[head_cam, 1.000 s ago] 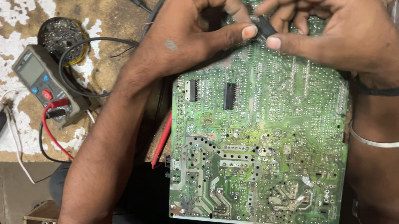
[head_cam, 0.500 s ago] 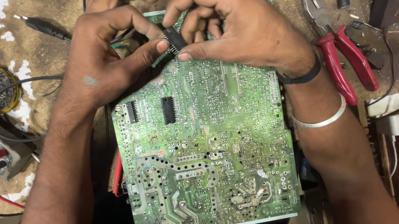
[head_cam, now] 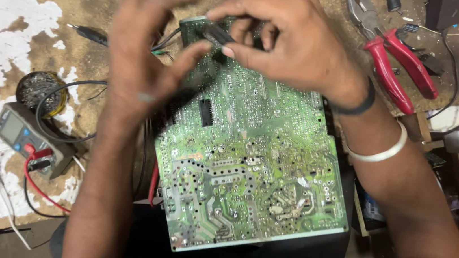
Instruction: The person holds a green circuit board and uses a soldering iron to reflow solder on an integrated circuit. They then use a multimeter to test various points on the board.
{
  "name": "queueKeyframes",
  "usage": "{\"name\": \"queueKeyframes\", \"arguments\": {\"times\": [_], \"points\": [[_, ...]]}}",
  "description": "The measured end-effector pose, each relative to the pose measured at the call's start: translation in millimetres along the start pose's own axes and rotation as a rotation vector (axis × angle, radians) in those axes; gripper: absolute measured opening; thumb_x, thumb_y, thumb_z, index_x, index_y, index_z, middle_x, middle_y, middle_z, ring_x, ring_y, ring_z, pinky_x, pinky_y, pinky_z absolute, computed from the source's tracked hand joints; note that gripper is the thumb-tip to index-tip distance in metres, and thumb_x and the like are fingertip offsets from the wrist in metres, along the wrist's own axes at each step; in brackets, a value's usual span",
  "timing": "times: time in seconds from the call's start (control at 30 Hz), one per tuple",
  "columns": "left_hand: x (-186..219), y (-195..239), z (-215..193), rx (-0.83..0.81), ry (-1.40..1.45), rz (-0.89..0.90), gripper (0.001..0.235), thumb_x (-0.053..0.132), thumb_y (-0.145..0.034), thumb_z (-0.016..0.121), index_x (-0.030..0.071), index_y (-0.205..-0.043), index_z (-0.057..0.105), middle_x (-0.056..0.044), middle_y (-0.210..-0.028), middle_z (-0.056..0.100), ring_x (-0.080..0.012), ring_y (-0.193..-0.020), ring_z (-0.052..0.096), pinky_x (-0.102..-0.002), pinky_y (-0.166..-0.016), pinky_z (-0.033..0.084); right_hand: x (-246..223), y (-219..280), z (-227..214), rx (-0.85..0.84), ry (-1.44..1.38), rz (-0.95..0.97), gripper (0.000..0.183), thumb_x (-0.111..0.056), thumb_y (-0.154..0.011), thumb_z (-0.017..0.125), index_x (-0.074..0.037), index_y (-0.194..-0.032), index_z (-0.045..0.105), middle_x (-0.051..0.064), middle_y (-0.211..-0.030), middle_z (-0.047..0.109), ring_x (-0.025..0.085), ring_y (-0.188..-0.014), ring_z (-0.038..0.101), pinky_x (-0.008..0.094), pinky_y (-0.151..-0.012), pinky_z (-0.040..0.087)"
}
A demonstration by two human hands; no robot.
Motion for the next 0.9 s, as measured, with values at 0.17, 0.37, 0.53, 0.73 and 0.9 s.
{"name": "queueKeyframes", "arguments": {"times": [0.17, 0.37, 0.53, 0.73, 0.9], "points": [[55, 5, 23, -0.054, 0.005, -0.005, 0.043, 0.019, -0.093, 0.089, 0.005, -0.125, 0.063, -0.011, -0.119, 0.064, -0.0229, -0.104, 0.067, -0.034, -0.090, 0.058, -19, 49, -7, 0.103, -0.028, 0.098, 0.026, -0.005, -0.101, 0.086, 0.000, -0.111, 0.062, 0.004, -0.099, 0.075, 0.004, -0.090, 0.073, 0.017, -0.071, 0.058], [79, 5, 41, -0.182, -0.099, -0.041, 0.029, 0.023, -0.089, 0.087, 0.010, -0.112, 0.074, -0.005, -0.093, 0.068, -0.0202, -0.087, 0.067, -0.038, -0.074, 0.056, -26, 92, -6, 0.192, -0.571, 0.290, 0.028, -0.002, -0.101, 0.079, 0.002, -0.122, 0.061, 0.009, -0.104, 0.074, 0.009, -0.096, 0.072, 0.019, -0.075, 0.057], [86, 13, 45, -0.094, -0.201, -0.236, 0.024, 0.030, -0.094, 0.083, 0.009, -0.095, 0.072, -0.003, -0.085, 0.071, -0.0128, -0.071, 0.066, -0.032, -0.059, 0.055, -15, 127, -4, 0.363, -0.450, 0.272, 0.021, -0.007, -0.106, 0.069, 0.001, -0.124, 0.064, 0.011, -0.108, 0.076, 0.011, -0.095, 0.076, 0.020, -0.070, 0.059], [97, 26, 28, -0.050, 0.787, -0.784, 0.015, 0.022, -0.097, 0.071, 0.008, -0.091, 0.069, 0.001, -0.071, 0.068, -0.0066, -0.057, 0.064, -0.021, -0.044, 0.042, 27, 160, 0, 0.664, -0.407, 0.334, 0.013, -0.008, -0.109, 0.069, 0.001, -0.119, 0.068, 0.010, -0.099, 0.075, 0.011, -0.083, 0.071, 0.021, -0.069, 0.055], [103, 29, 34, -0.026, 0.761, -0.770, 0.017, 0.022, -0.099, 0.071, 0.007, -0.092, 0.070, 0.000, -0.074, 0.071, -0.0062, -0.060, 0.066, -0.021, -0.045, 0.042, 35, 175, 14, 0.576, -0.306, 0.276, 0.014, -0.005, -0.110, 0.071, 0.005, -0.120, 0.069, 0.007, -0.101, 0.072, 0.010, -0.090, 0.069, 0.023, -0.079, 0.056]]}}
Point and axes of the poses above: each hand's wrist, its own y-axis away from the middle knuckle, its own z-axis out of the palm, x = y × z, the point moved 1 cm from there along -y, towards the middle knuckle
